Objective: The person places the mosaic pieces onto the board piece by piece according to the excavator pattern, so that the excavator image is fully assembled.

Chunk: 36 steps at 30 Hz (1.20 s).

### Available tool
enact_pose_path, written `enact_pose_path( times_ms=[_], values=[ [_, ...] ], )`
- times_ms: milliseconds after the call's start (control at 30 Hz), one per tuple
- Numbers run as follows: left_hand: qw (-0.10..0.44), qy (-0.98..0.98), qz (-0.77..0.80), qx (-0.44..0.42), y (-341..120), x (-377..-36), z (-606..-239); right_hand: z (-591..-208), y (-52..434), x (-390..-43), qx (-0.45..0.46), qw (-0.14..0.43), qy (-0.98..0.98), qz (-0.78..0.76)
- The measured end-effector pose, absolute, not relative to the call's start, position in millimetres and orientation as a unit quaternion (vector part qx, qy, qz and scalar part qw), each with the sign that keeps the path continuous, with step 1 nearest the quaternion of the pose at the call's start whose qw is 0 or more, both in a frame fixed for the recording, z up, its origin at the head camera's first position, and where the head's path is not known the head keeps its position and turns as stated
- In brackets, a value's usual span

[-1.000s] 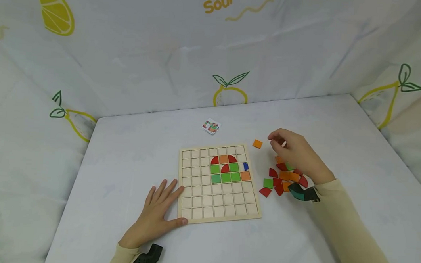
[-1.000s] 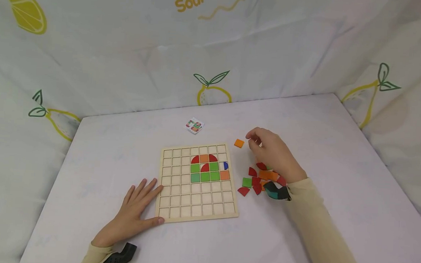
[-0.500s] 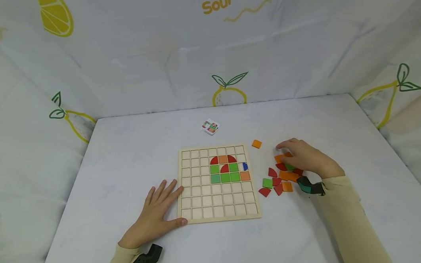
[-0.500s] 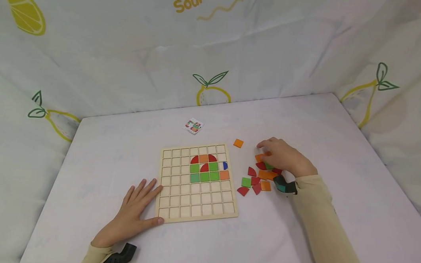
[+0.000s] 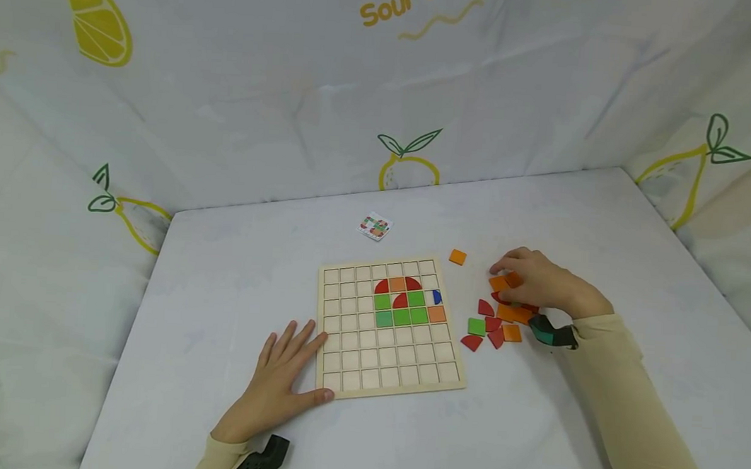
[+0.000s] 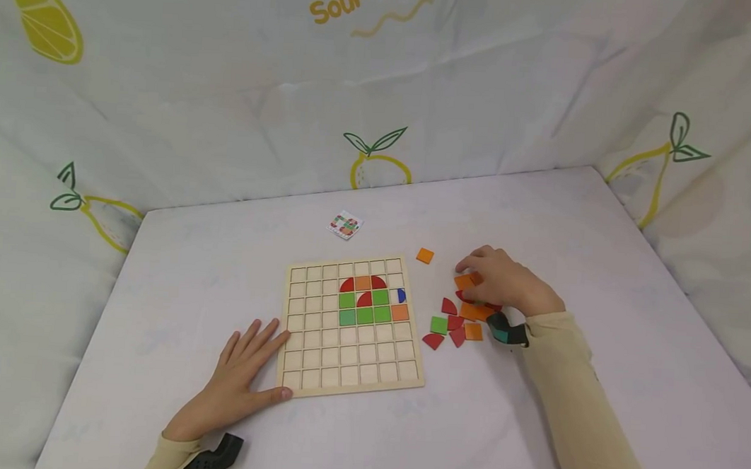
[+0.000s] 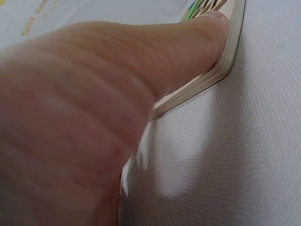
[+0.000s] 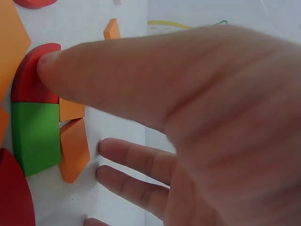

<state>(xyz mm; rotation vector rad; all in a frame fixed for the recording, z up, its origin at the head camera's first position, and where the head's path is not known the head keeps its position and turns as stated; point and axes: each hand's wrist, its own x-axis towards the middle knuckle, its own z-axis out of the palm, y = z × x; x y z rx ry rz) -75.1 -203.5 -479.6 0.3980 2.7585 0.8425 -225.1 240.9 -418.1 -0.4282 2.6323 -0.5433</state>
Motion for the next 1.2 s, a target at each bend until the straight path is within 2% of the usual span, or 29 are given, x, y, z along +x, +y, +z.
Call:
enact_pose_path(
  times_ms=[733,967,1200],
  values=[
    [0.108,0.941,0.288,0.138,-205,-73,-480,-415,234,-229,-0.158,0.184,0.956,-0.165],
    [0.118,0.943,0.28,0.135,-204,-75,-480,-412,232,-228,-0.138,0.187,0.951,-0.205],
    [0.124,0.943,0.277,0.135,-203,-76,-479,-407,221,-225,-0.143,0.148,0.946,-0.249]
  ],
)
